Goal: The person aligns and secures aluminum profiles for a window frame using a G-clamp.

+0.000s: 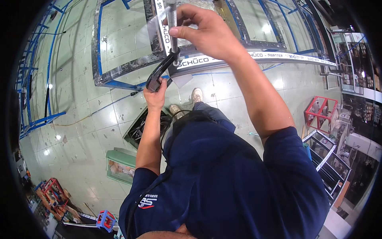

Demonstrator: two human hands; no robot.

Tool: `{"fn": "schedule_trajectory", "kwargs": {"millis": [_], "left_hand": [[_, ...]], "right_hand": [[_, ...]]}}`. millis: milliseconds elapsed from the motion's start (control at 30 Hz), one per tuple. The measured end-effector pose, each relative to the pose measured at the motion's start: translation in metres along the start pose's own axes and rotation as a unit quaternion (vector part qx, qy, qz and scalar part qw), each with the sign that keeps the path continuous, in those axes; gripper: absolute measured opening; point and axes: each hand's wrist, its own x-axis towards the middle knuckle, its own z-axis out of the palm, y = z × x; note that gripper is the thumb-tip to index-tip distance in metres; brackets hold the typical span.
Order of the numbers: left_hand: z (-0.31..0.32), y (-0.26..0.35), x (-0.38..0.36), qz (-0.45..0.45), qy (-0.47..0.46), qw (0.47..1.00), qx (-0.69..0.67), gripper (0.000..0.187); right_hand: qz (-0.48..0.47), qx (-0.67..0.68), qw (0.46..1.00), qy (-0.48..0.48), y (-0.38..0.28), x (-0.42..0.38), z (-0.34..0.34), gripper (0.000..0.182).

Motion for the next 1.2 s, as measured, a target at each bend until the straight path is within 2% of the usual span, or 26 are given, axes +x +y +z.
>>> {"fn": "schedule_trajectory", "kwargs": {"millis": [133, 200, 233, 333, 367, 400, 467, 500, 533, 600, 633, 767, 833, 867, 933, 1000, 1067, 1133, 1200], "left_hand": [[0.002, 0.004, -0.001, -0.02, 0.008, 1.0, -0.019, 0.015], [0.001, 0.006, -0.001, -0.014, 0.005, 1.0, -0.002, 0.015], [0.001, 0.007, 0.0, -0.006, 0.001, 1.0, 0.015, 0.015], [0.002, 0.007, -0.001, -0.019, -0.001, 1.0, 0.01, 0.016], [0.001, 0.007, -0.001, -0.02, 0.0, 1.0, 0.01, 0.016], [0.001, 0.006, -0.001, -0.009, -0.003, 1.0, 0.016, 0.016], [0.003, 0.006, 0.0, 0.002, -0.006, 1.0, 0.019, 0.016], [0.003, 0.008, 0.0, 0.002, -0.005, 1.0, 0.019, 0.015], [0.004, 0.009, -0.001, 0.0, -0.003, 1.0, 0.02, 0.015], [0.005, 0.011, -0.001, -0.006, -0.002, 1.0, 0.009, 0.015], [0.005, 0.011, -0.001, -0.013, 0.0, 1.0, -0.002, 0.015], [0.003, 0.003, -0.001, 0.008, -0.002, 1.0, 0.01, 0.015], [0.003, 0.002, -0.001, -0.006, 0.001, 1.0, -0.005, 0.014], [0.003, 0.002, -0.001, -0.006, 0.001, 1.0, -0.004, 0.014], [0.003, 0.002, -0.001, -0.004, 0.003, 1.0, 0.005, 0.015], [0.002, 0.008, 0.0, -0.001, 0.001, 1.0, 0.015, 0.015], [0.0, 0.009, -0.001, 0.001, -0.005, 1.0, 0.025, 0.015], [0.0, 0.006, 0.0, -0.023, -0.012, 1.0, -0.003, 0.015], [0.002, 0.009, 0.0, -0.021, -0.013, 0.999, -0.02, 0.016]], "right_hand": [[0.021, -0.016, 0.999, -0.022, -0.018, 0.002, 0.001, 0.043], [-0.037, -0.107, 0.993, 0.028, -0.011, -0.001, 0.004, 0.037], [-0.038, -0.107, 0.993, 0.029, -0.011, 0.0, 0.003, 0.037], [0.042, -0.067, 0.997, 0.016, -0.007, -0.001, -0.004, 0.035], [0.034, 0.032, 0.998, -0.035, -0.003, 0.001, -0.011, 0.034], [0.034, 0.032, 0.998, -0.036, -0.005, 0.001, -0.01, 0.034], [-0.01, 0.06, 0.997, -0.047, -0.01, 0.001, -0.011, 0.036], [-0.028, 0.022, 0.998, -0.048, -0.012, 0.004, -0.009, 0.041], [-0.027, 0.023, 0.998, -0.048, -0.015, 0.004, -0.007, 0.041], [0.027, 0.019, 0.999, 0.036, -0.026, 0.006, -0.001, 0.056], [0.1, 0.035, 0.993, 0.052, -0.026, 0.005, -0.002, 0.043], [0.05, 0.042, 0.997, 0.049, -0.023, 0.002, -0.008, 0.03], [0.031, 0.029, 0.998, -0.04, -0.017, -0.001, -0.012, 0.039], [0.031, 0.03, 0.998, -0.041, -0.011, -0.006, -0.015, 0.039], [0.087, 0.096, 0.989, -0.067, 0.009, -0.025, -0.024, 0.034], [0.208, 0.113, 0.961, -0.144, 0.035, -0.057, -0.027, 0.025], [0.405, 0.114, 0.861, -0.285, 0.081, -0.089, -0.018, 0.031], [0.512, 0.024, 0.832, -0.212, 0.135, -0.123, 0.017, 0.04], [0.564, 0.126, 0.816, -0.014, 0.176, -0.134, 0.051, 0.049]]}}
